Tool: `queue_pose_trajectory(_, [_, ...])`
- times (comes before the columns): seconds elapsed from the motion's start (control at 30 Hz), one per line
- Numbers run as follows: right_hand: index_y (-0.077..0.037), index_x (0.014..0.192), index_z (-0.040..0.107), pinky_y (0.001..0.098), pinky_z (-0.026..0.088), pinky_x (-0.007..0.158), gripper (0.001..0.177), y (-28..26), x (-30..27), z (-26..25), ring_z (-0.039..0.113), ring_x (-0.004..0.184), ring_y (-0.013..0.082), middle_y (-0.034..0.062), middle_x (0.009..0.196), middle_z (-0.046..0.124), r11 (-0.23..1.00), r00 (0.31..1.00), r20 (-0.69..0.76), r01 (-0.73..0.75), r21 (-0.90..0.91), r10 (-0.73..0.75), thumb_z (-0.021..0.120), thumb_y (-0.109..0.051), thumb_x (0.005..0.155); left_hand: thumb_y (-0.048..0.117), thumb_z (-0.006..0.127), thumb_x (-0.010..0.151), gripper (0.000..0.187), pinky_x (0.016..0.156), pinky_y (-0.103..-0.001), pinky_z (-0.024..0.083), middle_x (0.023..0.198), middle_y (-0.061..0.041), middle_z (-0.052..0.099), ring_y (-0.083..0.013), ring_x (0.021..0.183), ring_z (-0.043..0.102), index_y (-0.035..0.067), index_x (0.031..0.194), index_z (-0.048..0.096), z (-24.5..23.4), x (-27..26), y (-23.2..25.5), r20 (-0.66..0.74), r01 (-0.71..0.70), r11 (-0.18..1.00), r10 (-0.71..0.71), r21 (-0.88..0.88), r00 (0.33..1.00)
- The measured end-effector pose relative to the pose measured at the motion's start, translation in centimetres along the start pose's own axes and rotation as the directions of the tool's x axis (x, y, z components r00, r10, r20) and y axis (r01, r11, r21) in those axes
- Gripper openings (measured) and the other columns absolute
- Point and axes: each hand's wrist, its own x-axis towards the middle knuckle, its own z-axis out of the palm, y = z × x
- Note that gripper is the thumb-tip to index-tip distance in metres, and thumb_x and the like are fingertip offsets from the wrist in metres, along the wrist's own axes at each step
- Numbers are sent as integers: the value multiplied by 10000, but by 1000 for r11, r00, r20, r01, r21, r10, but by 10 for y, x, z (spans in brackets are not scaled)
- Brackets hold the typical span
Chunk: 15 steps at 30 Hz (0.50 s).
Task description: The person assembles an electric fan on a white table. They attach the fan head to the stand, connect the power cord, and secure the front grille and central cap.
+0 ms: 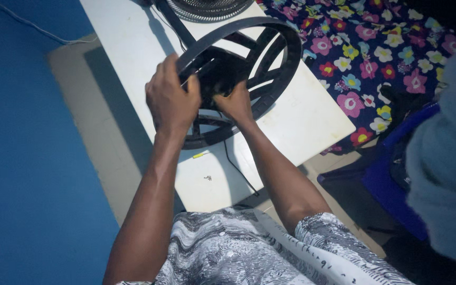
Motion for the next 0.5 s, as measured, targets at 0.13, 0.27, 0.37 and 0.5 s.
queue_pose_trajectory(0.13, [69, 992, 446, 391, 439, 788, 544, -9, -4, -6, 562, 910, 363, 243, 930, 571, 989, 1000, 17, 6, -147, -4, 703, -252, 636, -52, 503, 696, 348, 708, -407, 460, 869, -123, 595, -291, 809, 608, 34, 1031, 539, -7, -9, -5, -56, 54, 990, -62, -130, 996])
queue_pose_trajectory(0.27, [67, 948, 479, 399, 443, 774, 502, -15, -5, -3, 562, 897, 370, 248, 924, 562, 972, 999, 21, -22, -234, 27, 704, -276, 659, -104, 444, 670, 362, 696, -400, 469, 840, -111, 592, -282, 776, 615, 40, 988, 540, -8, -9, -5, -78, 46, 989, -57, -140, 995])
queue_pose_trajectory(0.37, [58, 938, 498, 406, 455, 731, 482, -16, -5, -1, 578, 846, 373, 238, 879, 584, 975, 998, 30, -47, -217, 55, 687, -299, 676, -106, 453, 653, 378, 708, -414, 453, 836, -114, 588, -294, 779, 603, 37, 991, 539, -7, -9, -6, -92, 41, 989, -55, -142, 994])
queue_pose_trajectory(0.5, [37, 859, 559, 401, 485, 697, 392, -14, -4, -1, 612, 799, 361, 217, 805, 625, 970, 996, 65, -36, -241, 53, 674, -298, 693, -110, 460, 660, 381, 725, -427, 439, 839, -119, 581, -301, 782, 595, 33, 1006, 530, -5, -9, -8, -64, 58, 989, -67, -133, 996])
